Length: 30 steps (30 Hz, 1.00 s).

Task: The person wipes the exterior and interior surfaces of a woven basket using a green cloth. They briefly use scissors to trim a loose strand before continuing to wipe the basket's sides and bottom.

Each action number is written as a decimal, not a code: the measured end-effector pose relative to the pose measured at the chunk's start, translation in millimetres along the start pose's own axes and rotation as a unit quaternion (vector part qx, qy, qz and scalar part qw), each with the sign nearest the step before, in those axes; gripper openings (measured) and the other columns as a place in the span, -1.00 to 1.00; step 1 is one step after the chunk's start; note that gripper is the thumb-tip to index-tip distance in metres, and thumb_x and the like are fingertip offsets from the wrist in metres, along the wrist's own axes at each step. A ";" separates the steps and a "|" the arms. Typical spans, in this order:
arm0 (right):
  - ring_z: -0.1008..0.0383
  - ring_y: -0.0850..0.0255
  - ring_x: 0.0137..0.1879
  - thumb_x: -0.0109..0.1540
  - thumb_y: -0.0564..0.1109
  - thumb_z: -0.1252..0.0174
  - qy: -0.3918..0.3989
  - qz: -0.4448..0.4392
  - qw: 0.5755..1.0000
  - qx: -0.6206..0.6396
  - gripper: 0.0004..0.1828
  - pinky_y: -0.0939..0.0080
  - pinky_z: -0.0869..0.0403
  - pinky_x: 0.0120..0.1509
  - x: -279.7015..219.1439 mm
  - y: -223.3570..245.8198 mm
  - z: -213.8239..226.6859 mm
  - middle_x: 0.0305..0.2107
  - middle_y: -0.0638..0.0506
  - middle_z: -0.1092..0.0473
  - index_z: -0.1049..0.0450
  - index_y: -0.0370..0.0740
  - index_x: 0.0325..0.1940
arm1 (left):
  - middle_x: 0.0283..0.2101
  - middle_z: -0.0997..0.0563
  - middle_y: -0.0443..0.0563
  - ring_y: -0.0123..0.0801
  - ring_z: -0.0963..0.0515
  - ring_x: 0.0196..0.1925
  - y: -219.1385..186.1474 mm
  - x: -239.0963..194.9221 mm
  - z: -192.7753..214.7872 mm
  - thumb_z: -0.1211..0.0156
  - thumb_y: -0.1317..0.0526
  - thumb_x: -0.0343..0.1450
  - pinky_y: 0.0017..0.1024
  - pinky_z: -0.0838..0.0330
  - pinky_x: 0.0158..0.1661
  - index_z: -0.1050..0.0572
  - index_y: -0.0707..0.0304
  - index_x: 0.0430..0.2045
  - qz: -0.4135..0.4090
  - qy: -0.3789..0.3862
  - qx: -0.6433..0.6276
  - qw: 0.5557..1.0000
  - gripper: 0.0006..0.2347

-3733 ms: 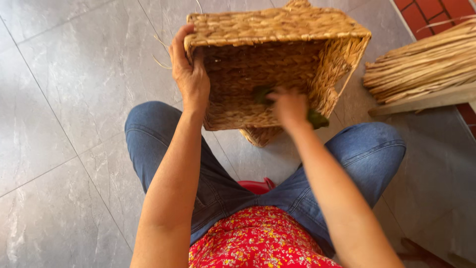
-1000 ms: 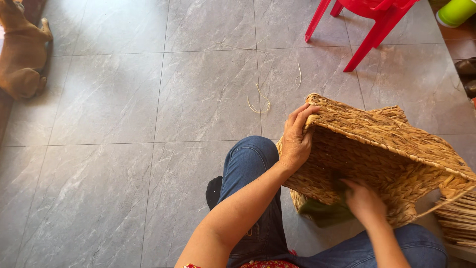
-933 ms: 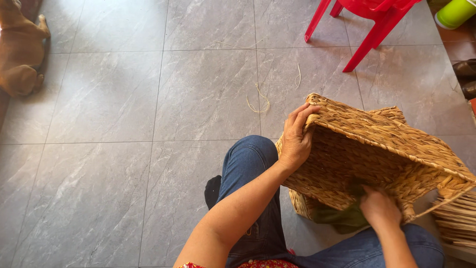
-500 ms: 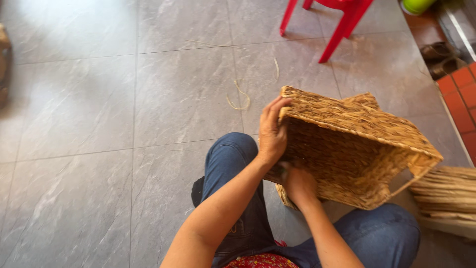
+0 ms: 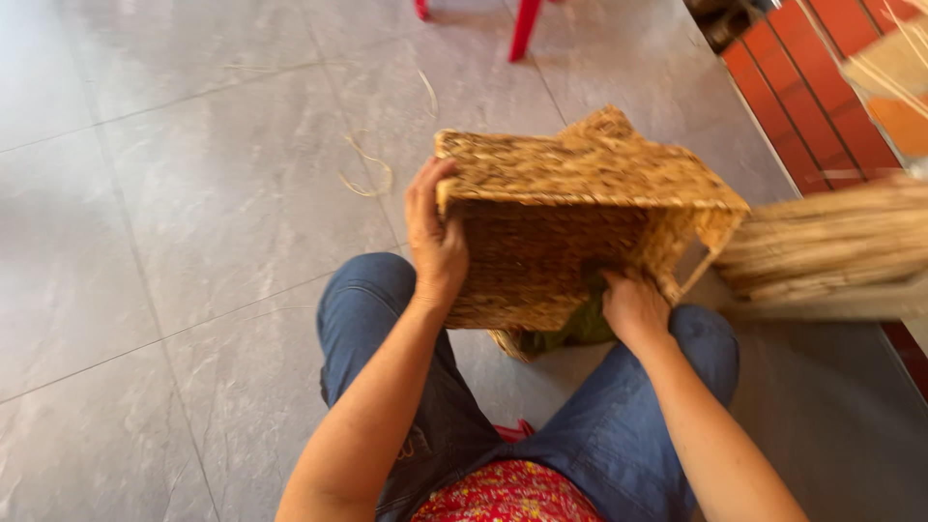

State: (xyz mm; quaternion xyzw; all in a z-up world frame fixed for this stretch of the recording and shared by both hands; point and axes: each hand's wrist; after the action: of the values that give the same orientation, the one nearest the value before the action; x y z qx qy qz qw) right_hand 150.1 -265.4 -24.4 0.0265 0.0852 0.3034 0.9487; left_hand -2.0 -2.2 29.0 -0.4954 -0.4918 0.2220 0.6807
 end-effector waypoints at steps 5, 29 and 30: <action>-0.40 -0.19 0.25 0.08 -0.14 -0.15 -0.078 0.076 0.994 -0.024 -0.52 -0.13 -0.40 0.30 -4.3 32.6 -31.4 0.04 -0.28 -0.44 -0.59 0.05 0.09 | 0.32 -0.40 0.16 -0.05 -0.32 0.48 6.2 -2.6 -1.8 -0.08 0.62 0.44 -0.26 -0.16 0.46 -0.40 0.18 0.21 -0.002 0.011 -0.001 1.000 -0.55; -0.31 -0.33 0.28 0.15 -0.21 -0.10 -0.015 -0.025 0.999 -0.013 -0.49 -0.21 -0.39 0.22 4.7 11.6 -23.1 0.19 -0.35 -0.32 -0.54 0.01 0.20 | 0.36 -0.36 0.03 -0.28 -0.27 0.53 18.3 -12.1 3.1 -0.01 0.60 0.62 -0.37 -0.12 0.54 -0.33 0.09 0.30 -0.005 0.040 -0.010 0.999 -0.59; -0.27 -0.38 0.28 0.10 -0.22 -0.12 -0.032 -0.007 0.999 0.011 -0.45 -0.22 -0.33 0.28 5.5 22.3 -30.0 0.20 -0.40 -0.29 -0.55 0.03 0.19 | 0.37 -0.35 0.02 -0.29 -0.27 0.54 19.5 -11.9 2.1 0.00 0.60 0.64 -0.38 -0.12 0.54 -0.33 0.09 0.30 -0.007 0.041 -0.015 0.999 -0.60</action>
State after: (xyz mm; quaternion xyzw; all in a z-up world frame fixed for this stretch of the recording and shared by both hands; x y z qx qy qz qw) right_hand 136.4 -244.1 -52.4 0.0463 0.0579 0.2949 0.9527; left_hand -5.2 -2.6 6.4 -0.5108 -0.4702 0.1896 0.6943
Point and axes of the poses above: each hand's wrist, its own x-axis towards the middle knuckle, its own z-axis out of the back of the hand, y = z × x
